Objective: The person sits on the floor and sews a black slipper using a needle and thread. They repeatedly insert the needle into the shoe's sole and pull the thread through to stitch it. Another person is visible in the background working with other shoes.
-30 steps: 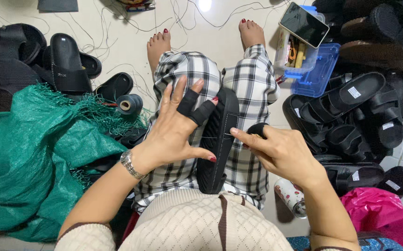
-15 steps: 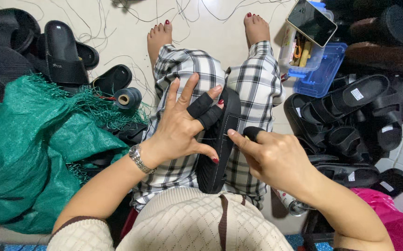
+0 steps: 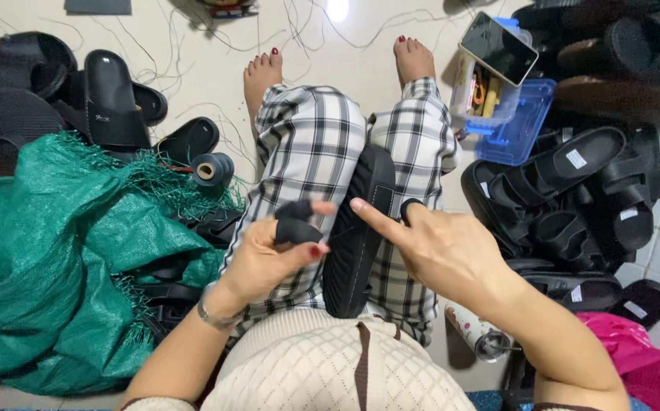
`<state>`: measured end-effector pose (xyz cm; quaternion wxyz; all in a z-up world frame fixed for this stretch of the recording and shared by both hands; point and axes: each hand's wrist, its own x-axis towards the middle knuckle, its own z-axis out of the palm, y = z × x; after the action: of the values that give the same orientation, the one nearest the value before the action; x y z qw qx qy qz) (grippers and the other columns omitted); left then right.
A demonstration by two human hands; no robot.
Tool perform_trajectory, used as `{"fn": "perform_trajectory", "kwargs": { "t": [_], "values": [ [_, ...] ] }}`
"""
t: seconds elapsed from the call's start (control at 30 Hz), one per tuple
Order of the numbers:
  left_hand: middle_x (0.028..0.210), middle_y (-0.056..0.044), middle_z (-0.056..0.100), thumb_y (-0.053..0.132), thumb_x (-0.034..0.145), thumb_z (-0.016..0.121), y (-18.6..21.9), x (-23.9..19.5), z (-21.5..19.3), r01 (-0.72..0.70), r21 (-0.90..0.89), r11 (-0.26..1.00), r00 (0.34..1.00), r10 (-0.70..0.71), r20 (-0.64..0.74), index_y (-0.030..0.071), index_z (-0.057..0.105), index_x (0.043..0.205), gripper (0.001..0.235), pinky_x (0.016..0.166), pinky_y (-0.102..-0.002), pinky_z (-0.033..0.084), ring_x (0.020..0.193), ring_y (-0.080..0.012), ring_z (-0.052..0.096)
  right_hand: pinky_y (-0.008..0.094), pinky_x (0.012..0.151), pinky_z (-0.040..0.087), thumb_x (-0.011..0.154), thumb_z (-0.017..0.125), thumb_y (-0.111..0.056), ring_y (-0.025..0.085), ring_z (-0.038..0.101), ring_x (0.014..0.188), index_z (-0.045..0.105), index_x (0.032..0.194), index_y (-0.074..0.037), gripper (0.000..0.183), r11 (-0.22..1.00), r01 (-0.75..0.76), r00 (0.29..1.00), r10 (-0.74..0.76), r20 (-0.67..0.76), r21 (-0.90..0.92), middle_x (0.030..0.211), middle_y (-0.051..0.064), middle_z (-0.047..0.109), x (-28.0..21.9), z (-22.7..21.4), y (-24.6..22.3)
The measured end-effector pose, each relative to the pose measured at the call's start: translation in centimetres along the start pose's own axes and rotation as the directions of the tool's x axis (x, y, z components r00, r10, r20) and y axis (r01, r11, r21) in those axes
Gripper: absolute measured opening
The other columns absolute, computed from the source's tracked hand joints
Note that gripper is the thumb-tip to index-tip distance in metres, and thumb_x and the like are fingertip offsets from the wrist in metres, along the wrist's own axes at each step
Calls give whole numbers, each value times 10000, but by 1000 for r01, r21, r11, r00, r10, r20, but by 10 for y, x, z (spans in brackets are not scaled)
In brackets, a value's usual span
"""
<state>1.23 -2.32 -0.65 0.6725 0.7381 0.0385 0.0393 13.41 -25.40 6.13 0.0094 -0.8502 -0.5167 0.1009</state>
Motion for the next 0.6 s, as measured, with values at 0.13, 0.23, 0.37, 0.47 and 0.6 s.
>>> {"fn": "perform_trajectory", "kwargs": {
  "t": [0.13, 0.23, 0.37, 0.47, 0.6],
  "values": [
    [747, -141, 725, 113, 969, 655, 1, -3, 18, 357, -497, 791, 933, -322, 159, 12, 708, 1188, 247, 578, -238, 545, 617, -140, 662, 346, 452, 552, 875, 523, -177, 210, 670, 469, 462, 1491, -291, 630, 998, 61, 986, -58, 157, -16, 636, 38, 576, 10, 3, 5],
    [553, -107, 679, 88, 909, 730, -8, 3, 34, 441, -360, 822, 884, -467, 15, 33, 734, 1140, 237, 429, -199, 469, 444, -114, 592, 355, 465, 545, 880, 543, -195, 232, 651, 463, 529, 1426, -267, 550, 997, 74, 996, -74, 51, 8, 621, 40, 546, 9, 11, 8],
    [689, -168, 738, 179, 767, 874, -3, -4, 45, 186, 63, 981, 982, -183, -53, 73, 791, 966, 240, 513, -302, 560, 625, -271, 732, 307, 486, 508, 940, 571, -309, 186, 580, 489, 575, 1333, -275, 395, 1000, 9, 989, -6, -145, 20, 621, -47, 442, -6, 44, 16],
    [674, -186, 636, 349, 725, 927, -44, -24, 58, 25, 374, 927, 992, 24, -125, 24, 765, 911, 408, 571, -436, 558, 662, -382, 674, 289, 417, 429, 946, 514, -241, 145, 528, 464, 566, 1299, -308, 363, 991, -32, 992, 15, -128, -128, 633, -37, 475, -24, 47, 0],
    [800, -268, 633, 331, 712, 936, -41, -33, 60, 95, 401, 911, 989, -41, -140, -35, 727, 1032, 529, 625, -519, 555, 768, -490, 667, 303, 407, 459, 840, 535, -221, 150, 534, 464, 532, 1363, -337, 535, 979, -54, 997, 43, -57, -197, 640, -51, 443, -45, -4, -7]
  ]
}}
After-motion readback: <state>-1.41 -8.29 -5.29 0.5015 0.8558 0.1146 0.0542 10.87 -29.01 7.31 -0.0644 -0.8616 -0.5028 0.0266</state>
